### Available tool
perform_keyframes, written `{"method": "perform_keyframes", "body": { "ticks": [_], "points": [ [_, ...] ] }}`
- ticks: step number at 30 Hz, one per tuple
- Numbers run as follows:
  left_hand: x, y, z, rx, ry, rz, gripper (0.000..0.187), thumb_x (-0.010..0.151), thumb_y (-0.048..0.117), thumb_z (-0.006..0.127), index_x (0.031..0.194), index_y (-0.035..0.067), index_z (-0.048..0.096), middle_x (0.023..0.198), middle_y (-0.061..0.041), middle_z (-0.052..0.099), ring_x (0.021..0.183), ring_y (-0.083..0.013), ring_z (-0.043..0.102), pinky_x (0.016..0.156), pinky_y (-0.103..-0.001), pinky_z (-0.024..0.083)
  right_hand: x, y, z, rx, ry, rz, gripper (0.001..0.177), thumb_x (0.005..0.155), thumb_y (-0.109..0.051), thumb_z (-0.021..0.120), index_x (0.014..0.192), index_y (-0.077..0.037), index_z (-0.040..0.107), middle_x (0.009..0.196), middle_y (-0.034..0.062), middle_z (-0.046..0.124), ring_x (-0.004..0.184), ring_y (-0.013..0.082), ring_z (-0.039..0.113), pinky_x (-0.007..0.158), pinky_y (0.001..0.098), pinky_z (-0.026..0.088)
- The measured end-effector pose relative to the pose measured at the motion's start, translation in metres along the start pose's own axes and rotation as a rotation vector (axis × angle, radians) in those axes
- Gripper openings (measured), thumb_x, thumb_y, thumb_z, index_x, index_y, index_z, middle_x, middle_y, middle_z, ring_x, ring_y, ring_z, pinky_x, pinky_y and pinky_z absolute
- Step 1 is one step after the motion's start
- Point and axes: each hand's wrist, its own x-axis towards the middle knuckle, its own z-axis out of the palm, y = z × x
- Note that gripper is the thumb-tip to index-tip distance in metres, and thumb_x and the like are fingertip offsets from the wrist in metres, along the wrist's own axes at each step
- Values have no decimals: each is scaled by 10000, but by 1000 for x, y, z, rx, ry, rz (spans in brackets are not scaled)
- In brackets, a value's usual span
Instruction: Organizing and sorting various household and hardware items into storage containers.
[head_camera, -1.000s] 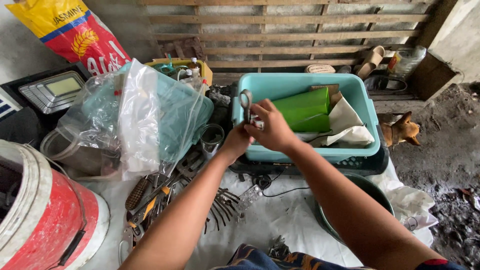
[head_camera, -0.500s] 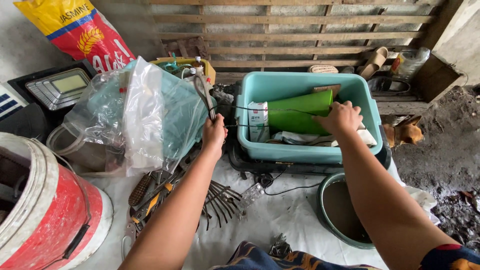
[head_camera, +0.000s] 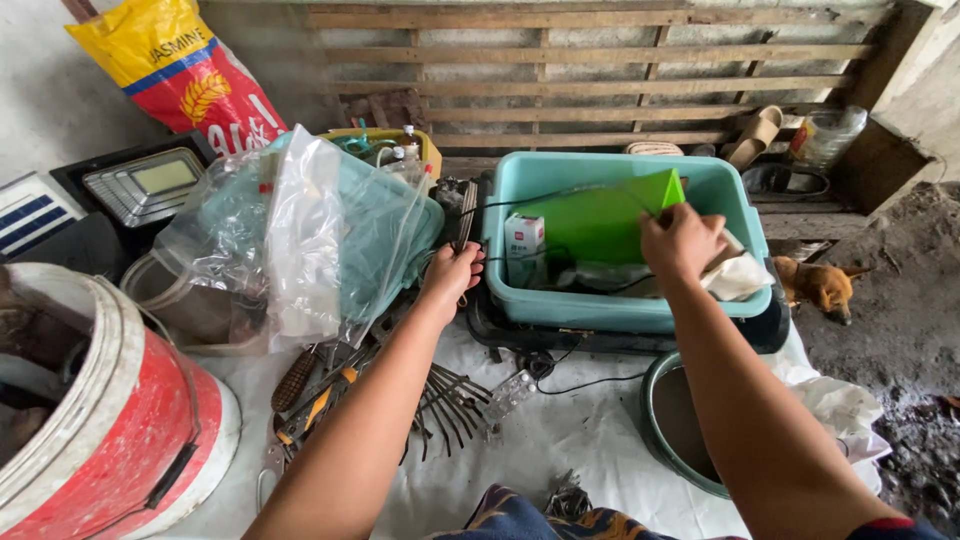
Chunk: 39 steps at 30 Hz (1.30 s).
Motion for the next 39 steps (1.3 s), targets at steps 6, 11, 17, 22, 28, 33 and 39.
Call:
{"method": "perform_keyframes", "body": {
  "ticks": [6,11,17,22,28,33,39],
  "points": [
    [10,-10,-22,-131,15,-25,261,1014,309,569,1115,84,654,1016,-3,724,833,-131,675,691,-312,556,9,-37,-69,153,157,1,304,872,-395,834,928,-118,721,1116,160,582,1114,338,410,970,509,314],
    [30,-26,-30,-344,8,-43,444,1025,433,545,1198,27,594,1090,-85,688,905,-198,695,776,-374,601,12,-42,-71,604,126,27,242,952,-292,781,918,-95,644,1096,107,536,964,240,464,912,396,398],
    [-31,45,-40,-689,-20,14,944,803,720,610,1475,109,353,1422,-142,470,1298,-322,530,988,-604,543,-25,-80,-39,1229,-246,-83,185,998,-172,693,865,-75,607,812,-3,572,778,119,494,712,267,417],
    [-39,37,-90,-753,101,146,1103,705,803,620,1541,147,324,1538,-125,385,1464,-348,394,1078,-651,477,-64,-115,-16,1095,-439,-93,186,989,-194,680,870,-80,593,850,17,574,781,127,528,708,288,453],
    [-53,33,-151,-803,270,-98,1044,683,824,617,1501,198,446,1541,-177,447,1397,-435,428,1001,-718,431,-94,-152,26,984,-536,-485,227,964,-175,719,883,-44,553,935,65,485,878,176,529,787,338,481],
    [-53,29,-219,-762,393,-210,702,912,651,500,1439,188,485,1445,-168,561,1255,-449,589,958,-796,424,-112,-221,-17,615,-439,-843,287,794,-176,841,838,-35,595,763,103,577,819,278,529,736,392,469],
    [-71,73,-251,-945,601,-70,750,968,687,239,1420,166,533,1379,-150,631,1213,-372,642,976,-715,486,-114,-253,11,698,-224,-906,138,869,-28,739,963,-84,654,988,69,697,878,256,679,802,371,543]
  ]
}}
